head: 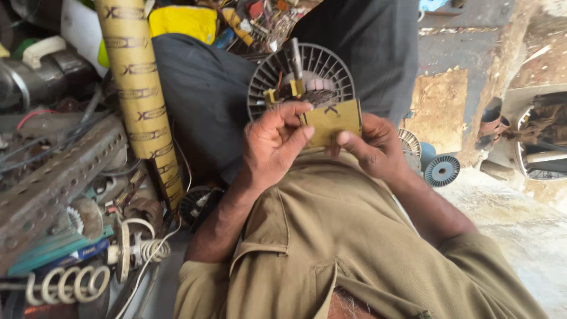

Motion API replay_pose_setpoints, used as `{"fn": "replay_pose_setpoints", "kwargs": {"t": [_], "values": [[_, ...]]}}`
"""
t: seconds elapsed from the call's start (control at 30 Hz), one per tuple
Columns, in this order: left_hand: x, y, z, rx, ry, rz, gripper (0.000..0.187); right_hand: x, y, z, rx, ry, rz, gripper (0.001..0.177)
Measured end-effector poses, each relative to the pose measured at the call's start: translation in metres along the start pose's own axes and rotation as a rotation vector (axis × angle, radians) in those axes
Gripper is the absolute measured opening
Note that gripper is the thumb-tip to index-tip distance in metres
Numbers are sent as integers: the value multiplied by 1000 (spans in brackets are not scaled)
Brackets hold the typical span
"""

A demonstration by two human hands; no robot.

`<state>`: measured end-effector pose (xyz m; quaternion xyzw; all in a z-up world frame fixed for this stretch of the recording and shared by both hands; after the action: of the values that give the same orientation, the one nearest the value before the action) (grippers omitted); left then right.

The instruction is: The person is sitting on the floor repairing an electric motor component. They are winding copper wire around the stator slots and using pliers to adjust the wire and insulation.

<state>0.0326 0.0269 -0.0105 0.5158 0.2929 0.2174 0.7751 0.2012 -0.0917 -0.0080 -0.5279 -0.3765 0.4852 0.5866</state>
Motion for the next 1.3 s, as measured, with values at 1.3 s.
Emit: {"fn": "replay_pose_setpoints", "kwargs": {"t": [1.3], "values": [[5,42,-19,298,224,294,29,-2,13,19,347,-345,113,66]]}}
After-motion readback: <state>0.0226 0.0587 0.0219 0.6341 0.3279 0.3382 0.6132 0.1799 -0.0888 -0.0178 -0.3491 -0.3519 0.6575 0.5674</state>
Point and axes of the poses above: each hand's wrist, its own x-axis towards the middle knuckle, its own z-axis out of the palm, y = z × x, the point moved 4 cm from there along x, towards the middle knuckle, and after that the axes turned 9 degrees about -z, right-handed, at the moved point
